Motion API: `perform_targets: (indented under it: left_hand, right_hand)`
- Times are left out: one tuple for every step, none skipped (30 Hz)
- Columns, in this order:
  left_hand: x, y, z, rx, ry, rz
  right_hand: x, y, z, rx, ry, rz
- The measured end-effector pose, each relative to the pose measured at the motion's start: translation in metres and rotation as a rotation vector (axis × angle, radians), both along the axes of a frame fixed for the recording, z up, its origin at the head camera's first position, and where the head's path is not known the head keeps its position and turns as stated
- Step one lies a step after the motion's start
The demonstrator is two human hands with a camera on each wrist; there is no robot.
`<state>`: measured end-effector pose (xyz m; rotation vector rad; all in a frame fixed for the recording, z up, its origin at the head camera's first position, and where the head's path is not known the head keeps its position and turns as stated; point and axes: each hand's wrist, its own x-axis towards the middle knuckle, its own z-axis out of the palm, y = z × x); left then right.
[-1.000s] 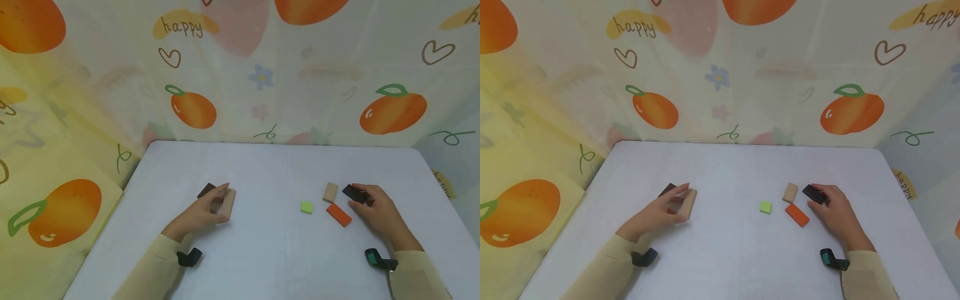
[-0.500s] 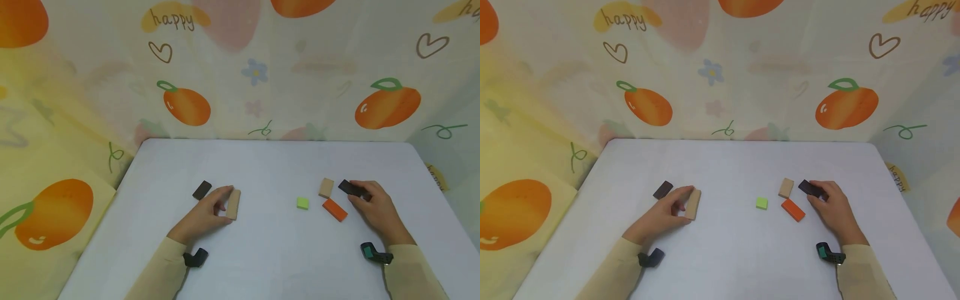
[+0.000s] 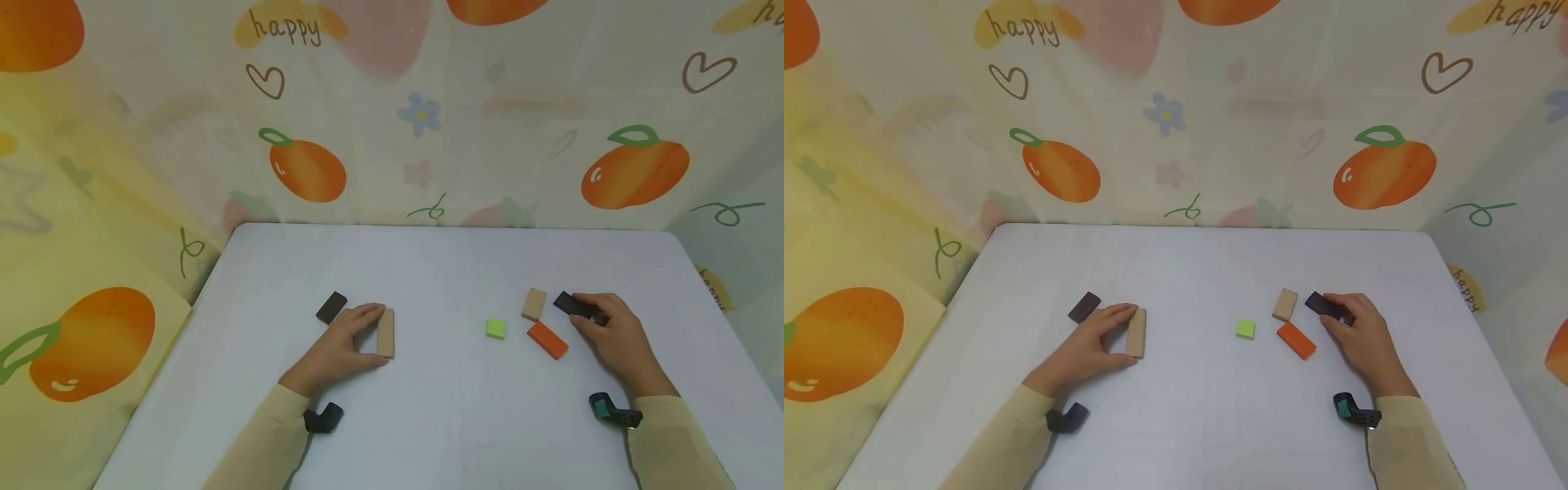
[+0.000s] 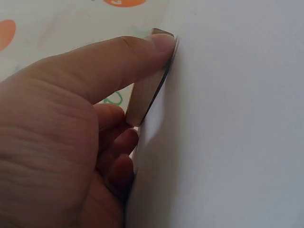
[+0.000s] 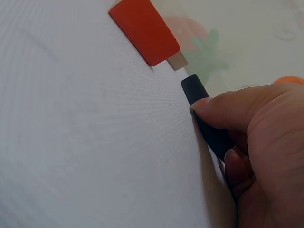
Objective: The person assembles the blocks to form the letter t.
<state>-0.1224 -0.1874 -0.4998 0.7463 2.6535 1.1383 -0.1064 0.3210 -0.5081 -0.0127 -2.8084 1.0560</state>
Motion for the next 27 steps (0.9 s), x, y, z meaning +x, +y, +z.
perform_targets:
  left_hand:
    - [0.000, 0.001, 0.000, 0.003, 0.005, -0.001]
    - [0.000, 0.001, 0.000, 0.002, 0.009, -0.002]
    - [0.000, 0.002, 0.000, 0.000, 0.013, 0.001]
    - [0.000, 0.003, 0.000, 0.001, 0.018, 0.003]
    - [0.000, 0.003, 0.000, 0.004, 0.022, 0.004]
    - [0.000, 0.004, 0.000, 0.011, 0.028, 0.003]
    - [0.000, 0.005, 0.001, 0.017, 0.033, 0.001]
    - [-0.001, 0.006, 0.001, 0.023, 0.037, 0.000]
    - [-0.001, 0.007, 0.002, 0.033, 0.042, -0.004]
    - [-0.002, 0.009, 0.002, 0.043, 0.046, -0.010]
    - [-0.002, 0.010, 0.003, 0.052, 0.050, -0.017]
    - [-0.003, 0.013, 0.004, 0.059, 0.050, -0.024]
    - [-0.004, 0.015, 0.004, 0.064, 0.049, -0.031]
    - [-0.004, 0.017, 0.004, 0.071, 0.048, -0.040]
    - [-0.005, 0.020, 0.005, 0.077, 0.047, -0.050]
    - [-0.006, 0.023, 0.005, 0.078, 0.049, -0.059]
    - [-0.008, 0.027, 0.005, 0.081, 0.051, -0.069]
    - [-0.009, 0.030, 0.005, 0.083, 0.055, -0.078]
    - [-0.010, 0.033, 0.006, 0.081, 0.061, -0.086]
    - [-0.012, 0.037, 0.006, 0.078, 0.068, -0.092]
    - [-0.013, 0.041, 0.007, 0.075, 0.073, -0.096]
    - [-0.015, 0.044, 0.007, 0.073, 0.080, -0.102]
    - [-0.017, 0.048, 0.008, 0.070, 0.082, -0.107]
    - [-0.018, 0.051, 0.009, 0.068, 0.085, -0.112]
    - [-0.020, 0.055, 0.010, 0.062, 0.085, -0.116]
    - [-0.022, 0.059, 0.010, 0.057, 0.085, -0.119]
    - [-0.024, 0.062, 0.011, 0.052, 0.084, -0.121]
  right_hand:
    - [0.000, 0.000, 0.000, 0.000, 0.002, 0.000]
    - [-0.001, 0.000, 0.000, 0.000, 0.003, 0.000]
    - [-0.001, 0.000, 0.000, 0.000, 0.005, 0.000]
    - [-0.001, 0.001, 0.000, 0.001, 0.007, 0.001]
    - [-0.002, 0.001, 0.000, 0.003, 0.007, 0.000]
    - [-0.002, 0.001, 0.000, 0.000, 0.006, 0.000]
    - [-0.002, 0.001, 0.000, 0.001, 0.005, -0.001]
    - [-0.002, 0.001, 0.001, 0.001, 0.002, -0.003]
    - [-0.002, 0.000, 0.001, -0.001, 0.001, -0.005]
    - [-0.002, 0.000, 0.001, 0.002, 0.000, -0.006]
    - [-0.002, 0.000, 0.001, 0.002, -0.002, -0.008]
    - [-0.002, 0.000, 0.001, 0.001, -0.002, -0.009]
    - [-0.001, -0.001, 0.001, 0.002, -0.002, -0.010]
    - [-0.001, -0.001, 0.001, 0.001, -0.001, -0.010]
    - [-0.001, -0.001, 0.001, -0.001, 0.002, -0.009]
    - [-0.001, -0.001, 0.001, 0.001, 0.004, -0.008]
    - [0.000, -0.001, 0.001, 0.001, 0.005, -0.009]
    - [0.000, 0.000, 0.001, 0.000, 0.006, -0.008]
    - [0.000, 0.000, 0.001, 0.000, 0.007, -0.006]
    - [0.000, 0.000, 0.000, -0.001, 0.007, -0.005]
    - [0.001, 0.000, 0.000, -0.003, 0.006, -0.004]
    - [0.001, 0.000, 0.000, -0.004, 0.004, -0.004]
    - [0.001, 0.000, 0.000, -0.006, 0.003, -0.004]
    - [0.001, 0.000, 0.000, -0.008, 0.002, -0.003]
    - [0.001, 0.000, 0.000, -0.009, 0.001, -0.004]
    - [0.001, 0.000, 0.000, -0.010, 0.001, -0.005]
    - [0.001, 0.000, 0.000, -0.011, 0.002, -0.006]
